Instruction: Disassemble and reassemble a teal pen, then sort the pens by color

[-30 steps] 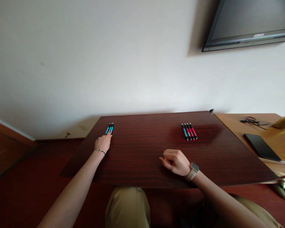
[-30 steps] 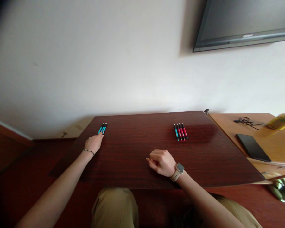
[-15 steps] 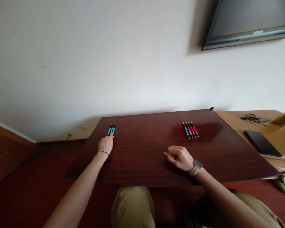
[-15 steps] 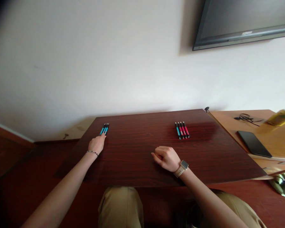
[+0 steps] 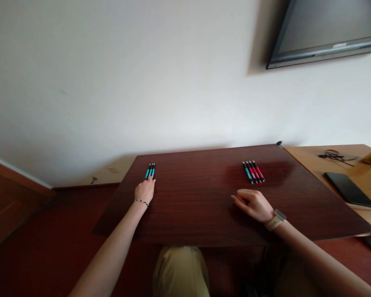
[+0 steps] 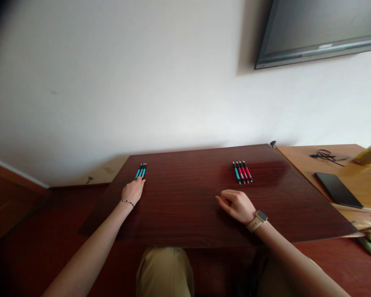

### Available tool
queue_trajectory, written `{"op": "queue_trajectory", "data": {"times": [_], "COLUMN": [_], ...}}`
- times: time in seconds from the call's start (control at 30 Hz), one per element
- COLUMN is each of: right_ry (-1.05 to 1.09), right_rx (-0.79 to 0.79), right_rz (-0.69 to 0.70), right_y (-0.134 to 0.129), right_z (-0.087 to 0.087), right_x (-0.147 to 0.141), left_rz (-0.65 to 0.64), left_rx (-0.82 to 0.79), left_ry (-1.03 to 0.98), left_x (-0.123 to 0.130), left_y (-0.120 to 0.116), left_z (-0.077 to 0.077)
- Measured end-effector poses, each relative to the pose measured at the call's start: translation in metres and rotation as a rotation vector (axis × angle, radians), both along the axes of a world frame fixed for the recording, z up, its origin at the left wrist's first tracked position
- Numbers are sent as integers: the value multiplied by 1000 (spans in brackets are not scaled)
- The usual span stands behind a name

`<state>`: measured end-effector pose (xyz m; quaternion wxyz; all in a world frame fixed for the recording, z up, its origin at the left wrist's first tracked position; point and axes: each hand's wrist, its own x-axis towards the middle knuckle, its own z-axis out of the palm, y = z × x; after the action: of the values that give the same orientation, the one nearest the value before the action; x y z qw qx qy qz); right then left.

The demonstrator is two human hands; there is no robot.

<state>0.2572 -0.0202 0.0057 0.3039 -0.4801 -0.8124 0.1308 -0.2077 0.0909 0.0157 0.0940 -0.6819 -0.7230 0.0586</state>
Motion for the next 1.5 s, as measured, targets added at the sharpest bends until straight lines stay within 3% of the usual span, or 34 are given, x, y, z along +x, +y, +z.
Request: {"op": "queue_trajectory", "data": {"times": [0.2, 0.37, 0.53, 0.73, 1.0, 1.3, 1.4, 1.5], "right_ry": [-55, -185, -291, -390, -446, -291, -156, -110], "right_rx": [-31, -214, -320, -380, -378, -469, -536, -564], "right_rz": [-284, -622, -754, -784, -793, -694, -567, -456], "right_y": [7, 30, 50, 58, 51, 53, 56, 63], "right_z": [-3, -19, -26, -20, -17, -15, -9, 0], "right_x": [23, 49, 65, 57, 48, 41, 20, -27], "left_rz": [10, 13, -28, -2, 48, 70, 75, 83], "left_rx": [44, 39, 32, 26, 115, 147, 145, 145], "left_ry": [-42, -79, -85, -91, -116, -134, -134, -139], "left_x": [-3, -7, -10, -8, -5, -5, -6, -6], "left_y": [1, 2, 1, 0, -3, -8, -7, -7], "left_z": [-7, -8, -8, -6, -8, -8, -9, -9]}}
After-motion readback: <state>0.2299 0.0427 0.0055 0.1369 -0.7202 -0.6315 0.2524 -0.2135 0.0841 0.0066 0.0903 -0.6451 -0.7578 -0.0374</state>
